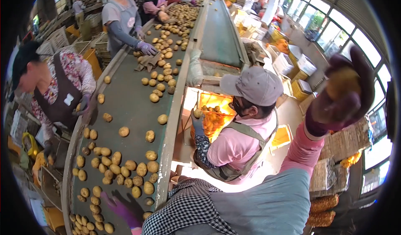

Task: The person sorts potatoes on a moving conveyor belt in a processing facility. They pick up potatoes from the belt and place them into white plastic crates positioned below.

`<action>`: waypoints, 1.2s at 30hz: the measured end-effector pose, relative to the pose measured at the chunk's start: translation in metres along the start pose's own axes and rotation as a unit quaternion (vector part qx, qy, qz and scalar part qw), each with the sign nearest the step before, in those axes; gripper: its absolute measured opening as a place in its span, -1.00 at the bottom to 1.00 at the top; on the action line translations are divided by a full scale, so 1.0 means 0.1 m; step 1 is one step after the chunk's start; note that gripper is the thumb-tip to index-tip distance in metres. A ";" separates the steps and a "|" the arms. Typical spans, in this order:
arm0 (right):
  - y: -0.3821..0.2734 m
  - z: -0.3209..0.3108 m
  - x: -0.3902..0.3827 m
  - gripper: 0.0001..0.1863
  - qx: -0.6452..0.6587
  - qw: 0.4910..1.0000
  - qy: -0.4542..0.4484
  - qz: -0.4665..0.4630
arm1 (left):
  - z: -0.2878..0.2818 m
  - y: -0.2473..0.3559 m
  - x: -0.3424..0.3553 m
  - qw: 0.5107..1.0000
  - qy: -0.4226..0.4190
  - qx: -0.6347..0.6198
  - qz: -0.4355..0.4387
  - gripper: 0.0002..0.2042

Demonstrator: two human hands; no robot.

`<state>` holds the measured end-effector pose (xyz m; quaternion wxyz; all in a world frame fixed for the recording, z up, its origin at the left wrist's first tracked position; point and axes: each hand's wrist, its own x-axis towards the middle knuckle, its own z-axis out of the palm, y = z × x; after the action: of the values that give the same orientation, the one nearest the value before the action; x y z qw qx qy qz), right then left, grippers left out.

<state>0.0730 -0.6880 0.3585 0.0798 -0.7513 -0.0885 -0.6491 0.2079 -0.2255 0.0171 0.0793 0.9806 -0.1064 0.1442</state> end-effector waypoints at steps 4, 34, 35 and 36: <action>0.39 -0.77 -0.39 -0.40 -0.306 0.924 0.217 -0.075 | 0.35 -0.10 -0.15 0.959 -0.034 -0.231 -0.162 -0.39; 1.94 -2.45 -1.28 -0.50 -0.278 0.907 0.267 0.168 | 0.48 0.46 -0.15 0.960 -0.092 -0.261 -0.044 -0.58; 1.81 -1.89 -1.24 -0.49 -0.190 0.936 0.236 0.181 | 0.39 0.36 -0.26 0.969 -0.062 -0.237 -0.040 -0.58; 1.53 -1.39 -1.31 -0.44 -0.094 0.963 0.169 0.187 | 0.34 0.24 -0.35 0.980 -0.028 -0.198 0.018 -0.59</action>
<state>-0.0432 -0.8736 0.2480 0.1420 -0.6378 0.1297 -0.7458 0.1786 -0.2481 -0.0229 0.2662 0.9471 -0.1526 0.0942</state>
